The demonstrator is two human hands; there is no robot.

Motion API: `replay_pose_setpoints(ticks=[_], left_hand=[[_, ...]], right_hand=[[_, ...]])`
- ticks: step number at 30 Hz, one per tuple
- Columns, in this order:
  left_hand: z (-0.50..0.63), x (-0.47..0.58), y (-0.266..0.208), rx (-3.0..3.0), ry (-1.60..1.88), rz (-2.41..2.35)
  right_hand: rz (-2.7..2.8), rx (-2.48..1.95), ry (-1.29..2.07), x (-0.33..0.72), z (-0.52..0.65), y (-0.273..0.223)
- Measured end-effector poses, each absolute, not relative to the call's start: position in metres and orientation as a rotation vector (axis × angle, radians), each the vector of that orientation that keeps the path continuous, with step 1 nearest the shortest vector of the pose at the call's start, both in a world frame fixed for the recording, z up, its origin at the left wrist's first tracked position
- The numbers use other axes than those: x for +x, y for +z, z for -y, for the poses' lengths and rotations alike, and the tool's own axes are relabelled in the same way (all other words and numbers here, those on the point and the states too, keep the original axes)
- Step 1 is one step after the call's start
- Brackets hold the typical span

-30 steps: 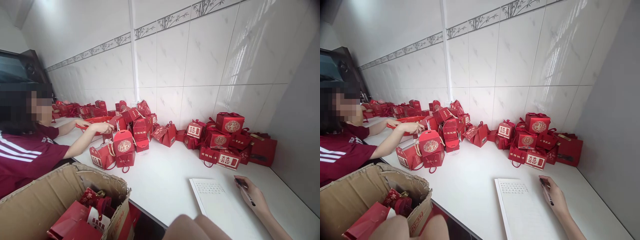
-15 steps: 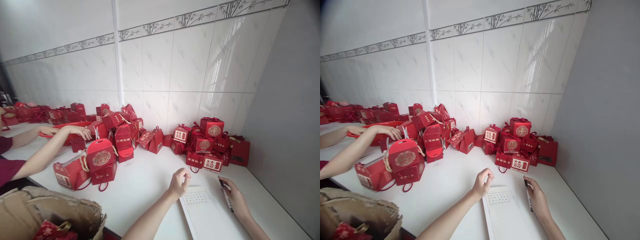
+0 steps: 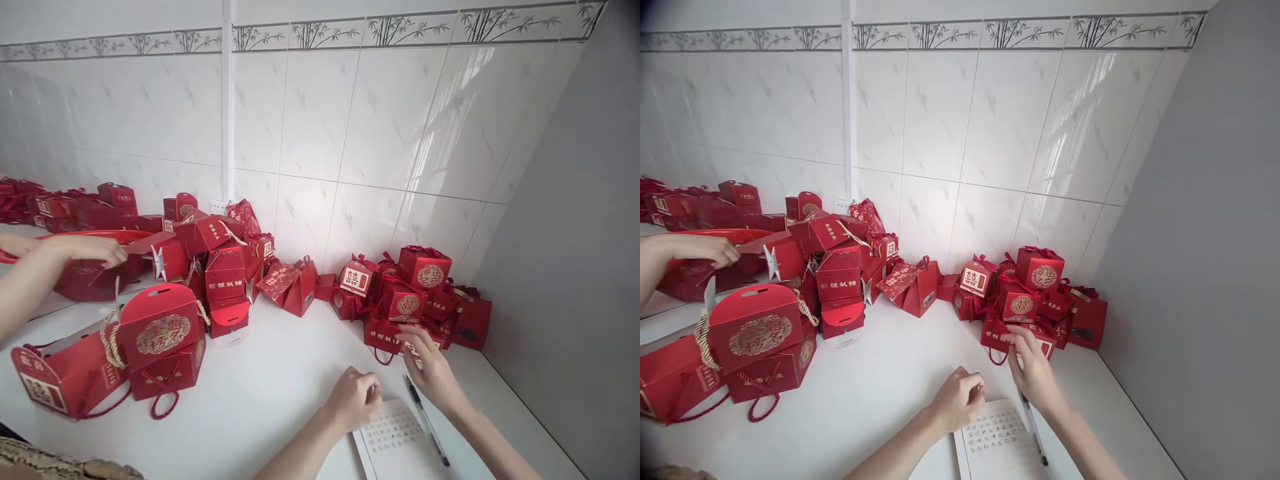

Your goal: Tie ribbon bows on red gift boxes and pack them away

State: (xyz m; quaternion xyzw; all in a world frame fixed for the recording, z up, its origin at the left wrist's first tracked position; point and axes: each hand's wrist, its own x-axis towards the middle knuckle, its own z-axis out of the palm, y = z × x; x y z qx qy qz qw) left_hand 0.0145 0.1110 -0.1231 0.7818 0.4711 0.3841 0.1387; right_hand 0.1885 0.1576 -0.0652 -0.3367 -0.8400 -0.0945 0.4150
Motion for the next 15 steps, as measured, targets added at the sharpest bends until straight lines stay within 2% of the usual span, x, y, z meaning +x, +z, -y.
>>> replay_pose_setpoints(ticks=[4, 8, 15], left_hand=[[-0.113, 0.017, -0.130, 2.380, 1.115, -1.348], [-0.116, 0.020, -0.140, 2.477, 1.211, -1.293], [-0.121, 0.024, -0.152, 2.563, 1.587, -1.078]], right_hand=[[2.396, -0.820, -0.194, 0.121, -0.187, -0.023], [2.614, -1.093, -0.202, 0.063, -0.214, 0.003], [2.221, -1.580, -0.211, 0.050, -0.270, 0.050]])
